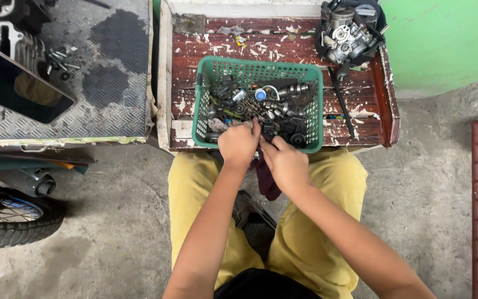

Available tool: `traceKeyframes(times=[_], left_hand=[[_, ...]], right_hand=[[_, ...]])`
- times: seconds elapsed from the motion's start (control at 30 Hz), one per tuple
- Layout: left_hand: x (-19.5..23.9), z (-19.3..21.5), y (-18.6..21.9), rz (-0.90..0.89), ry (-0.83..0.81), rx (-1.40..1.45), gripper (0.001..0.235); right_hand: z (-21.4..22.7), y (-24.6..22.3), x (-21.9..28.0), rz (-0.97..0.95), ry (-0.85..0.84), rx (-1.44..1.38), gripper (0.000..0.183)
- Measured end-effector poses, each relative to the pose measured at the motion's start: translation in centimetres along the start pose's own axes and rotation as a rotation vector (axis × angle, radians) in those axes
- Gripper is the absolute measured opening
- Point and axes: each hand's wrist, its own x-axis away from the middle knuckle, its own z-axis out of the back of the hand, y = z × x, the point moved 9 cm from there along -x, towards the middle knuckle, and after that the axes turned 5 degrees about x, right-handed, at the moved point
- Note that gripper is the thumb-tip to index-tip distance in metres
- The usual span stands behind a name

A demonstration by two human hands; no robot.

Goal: The person cleans and inspects various small motorcycle engine components from a parts basket using a cloth.

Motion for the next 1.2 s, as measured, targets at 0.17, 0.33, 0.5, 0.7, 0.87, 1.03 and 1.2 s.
traceKeyframes(times=[0.17,0.33,0.5,0.7,0.87,1.03,1.2], left_hand=[[-0.3,-0.4,-0.1,0.027,-0.040,-0.059,0.048],[-0.2,-0.2,0.4,-0.024,-0.048,0.009,0.046],[-0.7,-1.1,-0.6,0.042,-0.080,-0.084,0.050],[-0.8,-0.3,0.0,-0.017,-0.081,-0.033,0.048],[-0.8,-1.1,-0.6,0.054,-0.154,-0.068,0.050],[-0.8,-0.9,-0.8,0.083,-0.162,-0.064,0.046],[-0.7,-0.5,-0.4,0.039,-0.169,-0.035,0.045]], right_hand=[[1.2,-1.3,2.0,0.027,0.012,0.000,0.033],[0.6,-0.3,0.2,-0.038,-0.044,0.029,0.029],[1.2,0.2,0.1,-0.026,-0.025,-0.071,0.029],[1.0,0.0,0.2,-0.010,-0.108,0.015,0.028],[-0.4,0.2,-0.1,-0.051,-0.072,-0.016,0.029],[-0.9,-0.4,2.0,-0.067,-0.199,0.044,0.043],[-1.5,-0.1,-0.1,-0.039,-0.214,0.076,0.051]])
